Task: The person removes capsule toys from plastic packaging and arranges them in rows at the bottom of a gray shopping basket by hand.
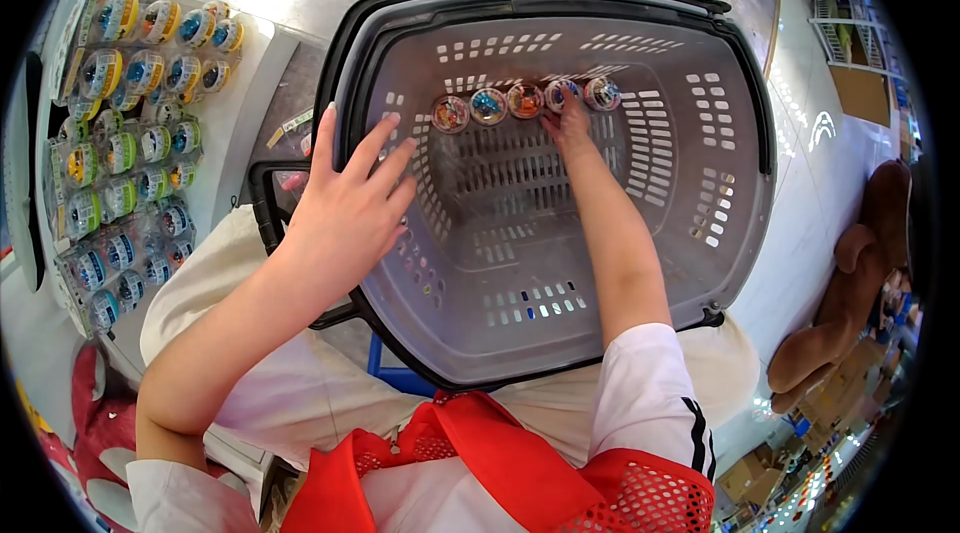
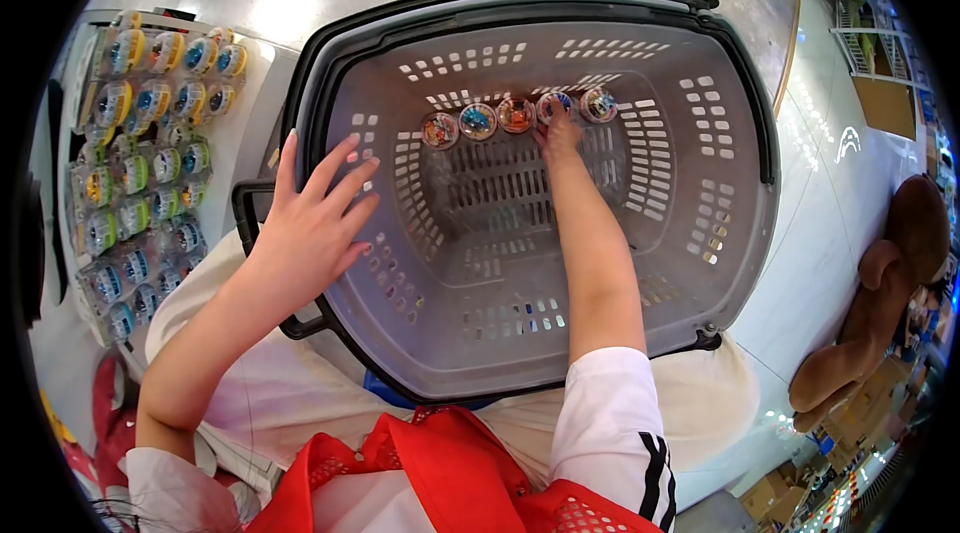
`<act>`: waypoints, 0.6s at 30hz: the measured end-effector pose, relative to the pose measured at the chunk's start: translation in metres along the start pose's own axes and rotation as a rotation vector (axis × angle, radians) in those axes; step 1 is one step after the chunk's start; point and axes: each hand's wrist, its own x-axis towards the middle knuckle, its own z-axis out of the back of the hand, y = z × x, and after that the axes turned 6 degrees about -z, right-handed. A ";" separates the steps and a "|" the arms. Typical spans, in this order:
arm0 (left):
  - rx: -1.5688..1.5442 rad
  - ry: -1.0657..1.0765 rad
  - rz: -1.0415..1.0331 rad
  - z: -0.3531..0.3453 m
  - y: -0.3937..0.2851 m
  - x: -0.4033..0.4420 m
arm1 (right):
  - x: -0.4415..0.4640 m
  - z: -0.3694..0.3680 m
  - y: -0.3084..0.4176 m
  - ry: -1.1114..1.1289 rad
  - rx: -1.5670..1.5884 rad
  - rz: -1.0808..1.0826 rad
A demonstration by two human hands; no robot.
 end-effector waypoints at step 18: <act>0.017 -0.009 -0.016 -0.006 -0.001 0.004 | -0.024 -0.018 -0.015 -0.240 -0.312 -0.036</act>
